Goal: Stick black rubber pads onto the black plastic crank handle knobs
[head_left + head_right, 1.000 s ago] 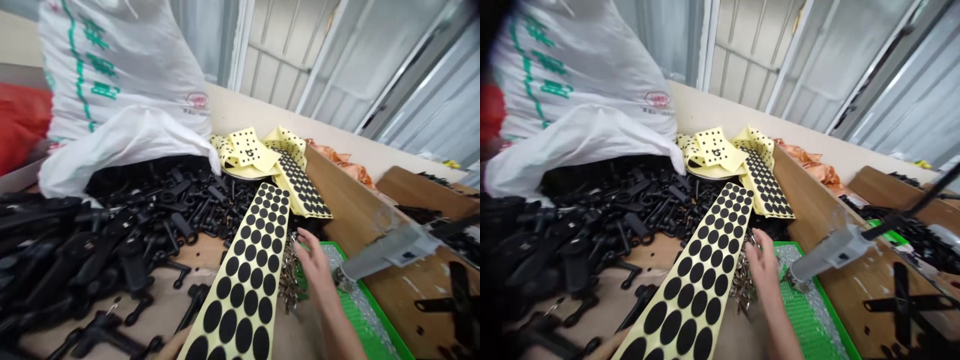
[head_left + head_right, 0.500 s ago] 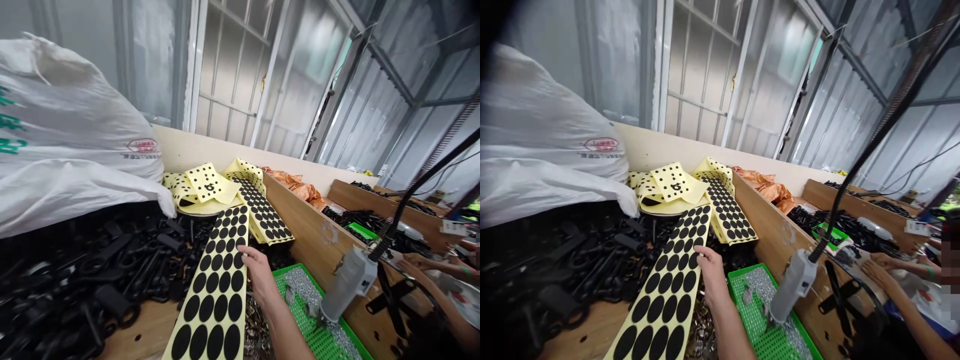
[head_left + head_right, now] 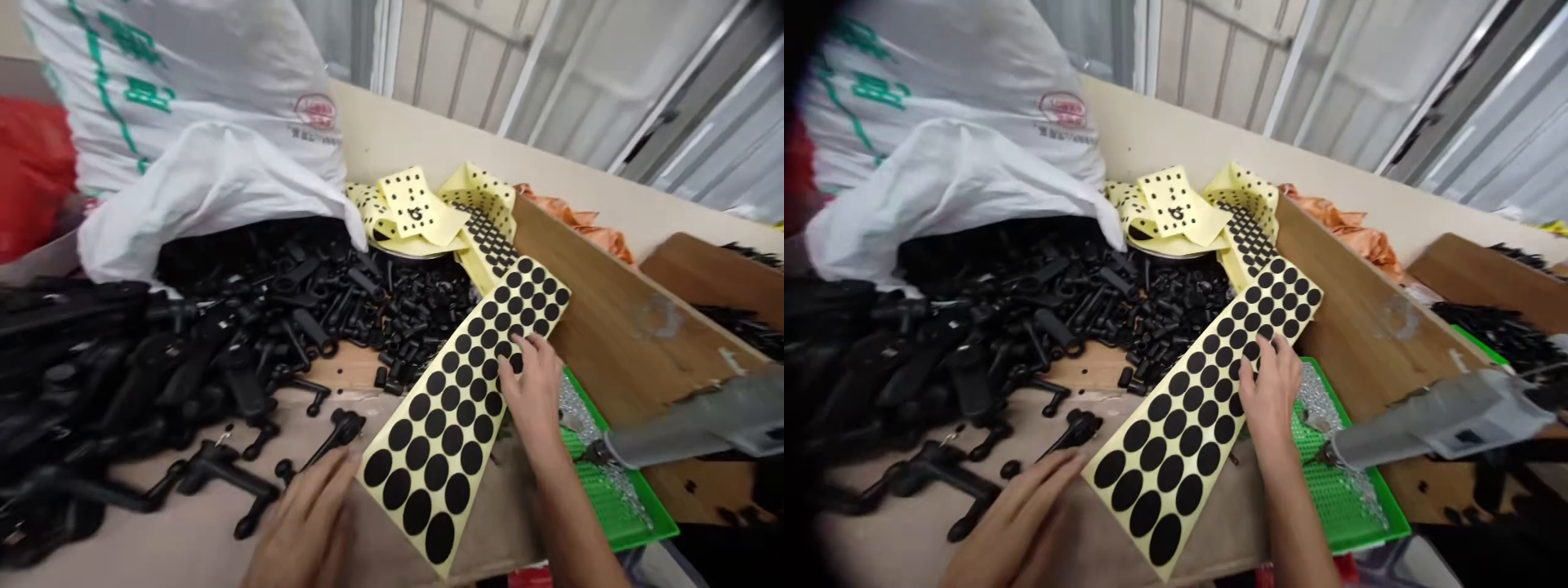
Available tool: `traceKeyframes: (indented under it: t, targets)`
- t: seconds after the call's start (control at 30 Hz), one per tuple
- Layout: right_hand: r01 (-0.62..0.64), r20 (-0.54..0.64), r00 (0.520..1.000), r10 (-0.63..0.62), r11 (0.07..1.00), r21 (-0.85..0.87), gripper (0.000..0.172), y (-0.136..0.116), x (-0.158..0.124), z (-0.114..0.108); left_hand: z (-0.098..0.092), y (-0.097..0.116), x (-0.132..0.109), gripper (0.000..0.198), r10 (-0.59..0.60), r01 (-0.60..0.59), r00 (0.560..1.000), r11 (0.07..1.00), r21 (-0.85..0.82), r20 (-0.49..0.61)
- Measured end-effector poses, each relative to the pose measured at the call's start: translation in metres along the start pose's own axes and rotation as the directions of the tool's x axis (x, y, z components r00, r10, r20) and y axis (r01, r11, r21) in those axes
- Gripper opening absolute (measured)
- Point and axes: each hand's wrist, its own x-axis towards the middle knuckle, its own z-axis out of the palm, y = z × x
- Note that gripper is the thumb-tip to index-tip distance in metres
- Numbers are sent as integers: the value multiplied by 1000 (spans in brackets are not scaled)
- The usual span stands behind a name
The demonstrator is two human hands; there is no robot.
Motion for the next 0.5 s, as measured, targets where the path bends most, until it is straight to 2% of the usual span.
traceKeyframes:
  t: [0.07, 0.1, 0.13, 0.17, 0.2, 0.27, 0.33, 0.5]
  targets:
    - [73, 240, 967, -83, 996, 49, 16, -23, -19, 6, 5, 2, -2, 53, 200, -202, 979, 968, 146, 28]
    - [108, 378, 915, -140, 989, 104, 17, -35, -31, 10, 7, 4, -2, 55, 254, -262, 965, 941, 213, 65]
    - [152, 549, 805, -225, 973, 175, 19, -46, -43, 14, 8, 5, -1, 55, 277, -294, 955, 919, 261, 103]
    - [190, 636, 716, -288, 957, 219, 20, -54, -55, 18, 9, 7, 0, 55, 272, -300, 953, 905, 302, 131]
    - [231, 668, 675, -314, 950, 213, 20, -61, -66, 23, 9, 10, 1, 54, 259, -293, 955, 895, 336, 144]
    - [313, 659, 674, -333, 937, 154, 19, -67, -84, 34, 10, 13, 1, 52, 251, -285, 958, 882, 375, 140]
    - [374, 629, 700, -338, 924, 80, 17, -67, -95, 43, 12, 16, 1, 52, 227, -265, 964, 875, 405, 142]
    - [434, 555, 753, -354, 901, -13, 18, -63, -102, 51, 18, 22, 6, 50, 111, -216, 966, 844, 491, 234]
